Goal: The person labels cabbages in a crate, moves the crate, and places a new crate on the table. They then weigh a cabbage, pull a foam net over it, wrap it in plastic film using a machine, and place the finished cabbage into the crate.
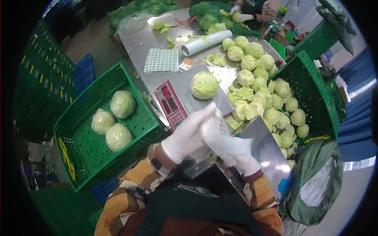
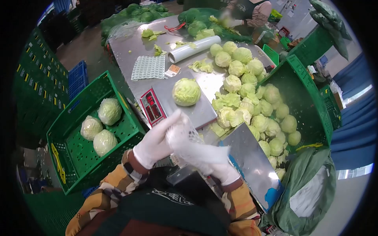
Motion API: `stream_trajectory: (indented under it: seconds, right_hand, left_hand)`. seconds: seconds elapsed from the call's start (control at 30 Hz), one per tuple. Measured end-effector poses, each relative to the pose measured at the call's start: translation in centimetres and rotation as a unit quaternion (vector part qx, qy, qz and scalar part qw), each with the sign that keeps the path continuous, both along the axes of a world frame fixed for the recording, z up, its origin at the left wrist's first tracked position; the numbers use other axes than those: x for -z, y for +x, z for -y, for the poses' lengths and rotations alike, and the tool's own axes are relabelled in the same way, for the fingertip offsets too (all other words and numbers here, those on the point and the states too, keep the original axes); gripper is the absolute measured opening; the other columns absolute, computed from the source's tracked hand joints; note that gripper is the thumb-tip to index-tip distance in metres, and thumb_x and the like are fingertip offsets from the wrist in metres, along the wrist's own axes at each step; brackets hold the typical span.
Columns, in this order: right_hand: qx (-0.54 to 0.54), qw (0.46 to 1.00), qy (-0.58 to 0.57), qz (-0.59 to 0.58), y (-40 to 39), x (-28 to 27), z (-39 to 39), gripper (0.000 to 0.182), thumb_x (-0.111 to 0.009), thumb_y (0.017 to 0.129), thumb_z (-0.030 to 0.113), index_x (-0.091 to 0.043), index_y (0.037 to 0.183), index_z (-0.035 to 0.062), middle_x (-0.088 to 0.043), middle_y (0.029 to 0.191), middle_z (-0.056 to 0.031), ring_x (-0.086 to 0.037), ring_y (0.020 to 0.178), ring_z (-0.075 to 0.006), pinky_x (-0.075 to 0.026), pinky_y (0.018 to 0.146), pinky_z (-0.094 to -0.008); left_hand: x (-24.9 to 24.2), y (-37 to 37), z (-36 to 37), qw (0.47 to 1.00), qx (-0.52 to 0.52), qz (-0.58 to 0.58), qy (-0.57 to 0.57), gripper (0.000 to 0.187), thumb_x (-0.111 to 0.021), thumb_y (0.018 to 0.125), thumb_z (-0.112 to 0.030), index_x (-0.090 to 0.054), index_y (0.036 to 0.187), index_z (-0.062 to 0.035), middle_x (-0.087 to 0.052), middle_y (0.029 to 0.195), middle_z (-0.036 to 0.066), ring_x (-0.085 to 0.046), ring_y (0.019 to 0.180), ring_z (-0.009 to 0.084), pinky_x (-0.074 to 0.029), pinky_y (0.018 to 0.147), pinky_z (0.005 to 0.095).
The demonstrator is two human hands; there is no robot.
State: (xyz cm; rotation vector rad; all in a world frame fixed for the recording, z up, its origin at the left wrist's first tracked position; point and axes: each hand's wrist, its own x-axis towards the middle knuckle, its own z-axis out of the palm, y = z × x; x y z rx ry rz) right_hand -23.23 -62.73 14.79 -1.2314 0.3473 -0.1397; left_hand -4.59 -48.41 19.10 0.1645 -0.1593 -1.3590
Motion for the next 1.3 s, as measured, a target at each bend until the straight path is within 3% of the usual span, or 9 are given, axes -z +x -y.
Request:
stream_trajectory:
  seconds: [0.17,0.23,0.33,0.5,0.7,0.87,0.93,1.07,1.3]
  right_hand:
    - [0.196,0.964,0.171,0.06,6.3,2.1,9.4,0.023,-0.064,0.089,0.01,-0.067,0.108,-0.0016,-0.071,0.091,-0.0069,-0.065,0.077,-0.0152,-0.053,0.069,-0.0286]
    - [0.294,0.884,-0.356,-0.068,10.1,2.2,10.6,0.018,-0.063,0.092,0.013,-0.07,0.099,-0.0017,-0.07,0.085,-0.0037,-0.062,0.074,-0.0101,-0.051,0.069,-0.0266]
    - [0.275,0.89,-0.359,-0.059,15.3,6.0,10.8,0.023,-0.066,0.09,0.018,-0.07,0.1,-0.0029,-0.072,0.086,-0.0089,-0.065,0.083,-0.0135,-0.05,0.077,-0.0276]
    - [0.258,0.946,-0.194,0.031,20.6,14.4,14.1,0.047,-0.065,0.092,0.015,-0.053,0.134,0.0009,-0.063,0.119,-0.0089,-0.056,0.107,-0.0146,-0.046,0.092,-0.0284]
    - [0.055,0.893,-0.436,0.095,17.2,4.1,8.4,0.049,-0.048,0.101,0.022,-0.043,0.142,-0.0024,-0.041,0.149,-0.0153,-0.035,0.14,-0.0288,-0.024,0.117,-0.0384]
    - [-0.08,0.989,0.126,0.006,11.1,-6.4,3.4,0.04,-0.049,0.101,0.02,-0.055,0.133,-0.0017,-0.059,0.132,-0.0147,-0.059,0.119,-0.024,-0.044,0.103,-0.0344]
    - [-0.081,0.988,0.108,-0.07,8.8,-7.4,2.9,0.038,-0.051,0.1,0.021,-0.059,0.131,0.0009,-0.065,0.117,-0.0133,-0.063,0.101,-0.0177,-0.049,0.088,-0.0286]
    - [-0.213,0.956,-0.101,-0.176,4.6,-10.1,3.6,0.034,-0.055,0.098,0.02,-0.062,0.127,0.0028,-0.069,0.079,-0.0041,-0.06,0.06,-0.0054,-0.046,0.053,-0.0174]
    - [0.198,0.975,-0.086,-0.047,2.1,-7.6,1.8,0.024,-0.057,0.098,0.019,-0.068,0.107,0.0002,-0.066,0.074,-0.0031,-0.058,0.055,-0.008,-0.047,0.052,-0.0213]
  left_hand:
    - [6.9,0.9,1.5,0.853,-0.074,0.44,0.271,0.026,-0.073,0.083,-0.007,-0.062,0.106,-0.0018,-0.064,0.088,0.001,-0.061,0.081,0.009,-0.051,0.072,0.0259]
    - [14.0,4.0,3.8,0.79,-0.219,0.334,0.466,0.019,-0.075,0.081,-0.011,-0.065,0.094,-0.0023,-0.064,0.083,0.002,-0.06,0.076,0.0095,-0.05,0.068,0.0268]
    - [15.4,10.0,5.6,0.602,-0.397,0.375,0.582,0.029,-0.074,0.084,-0.022,-0.062,0.101,-0.0026,-0.067,0.082,0.008,-0.061,0.073,0.015,-0.05,0.069,0.0302]
    - [18.0,13.8,9.1,0.787,-0.269,0.407,0.376,0.059,-0.051,0.098,-0.049,-0.05,0.128,0.0025,-0.061,0.113,0.012,-0.056,0.104,0.0194,-0.044,0.095,0.0331]
    - [17.4,12.6,7.9,0.949,-0.134,0.212,0.189,0.069,-0.04,0.1,-0.056,-0.039,0.145,-0.0039,-0.051,0.137,0.012,-0.051,0.123,0.0252,-0.043,0.105,0.0403]
    - [10.0,8.7,4.2,0.943,-0.15,0.297,-0.02,0.093,-0.031,0.09,-0.077,-0.027,0.15,-0.0056,-0.039,0.147,0.021,-0.043,0.13,0.0398,-0.039,0.108,0.0528]
    - [10.4,8.3,3.5,0.992,-0.075,0.047,0.095,0.091,-0.029,0.091,-0.076,-0.028,0.15,-0.007,-0.04,0.146,0.021,-0.043,0.131,0.0385,-0.037,0.11,0.0527]
    - [11.1,6.2,2.0,0.98,-0.075,0.159,0.095,0.079,-0.028,0.097,-0.066,-0.032,0.148,-0.0059,-0.043,0.145,0.017,-0.045,0.131,0.0301,-0.04,0.108,0.0469]
    - [11.4,-1.6,1.5,0.974,0.046,0.207,0.084,0.053,-0.032,0.104,-0.035,-0.039,0.143,0.0,-0.046,0.145,0.013,-0.046,0.131,0.0259,-0.038,0.111,0.0398]
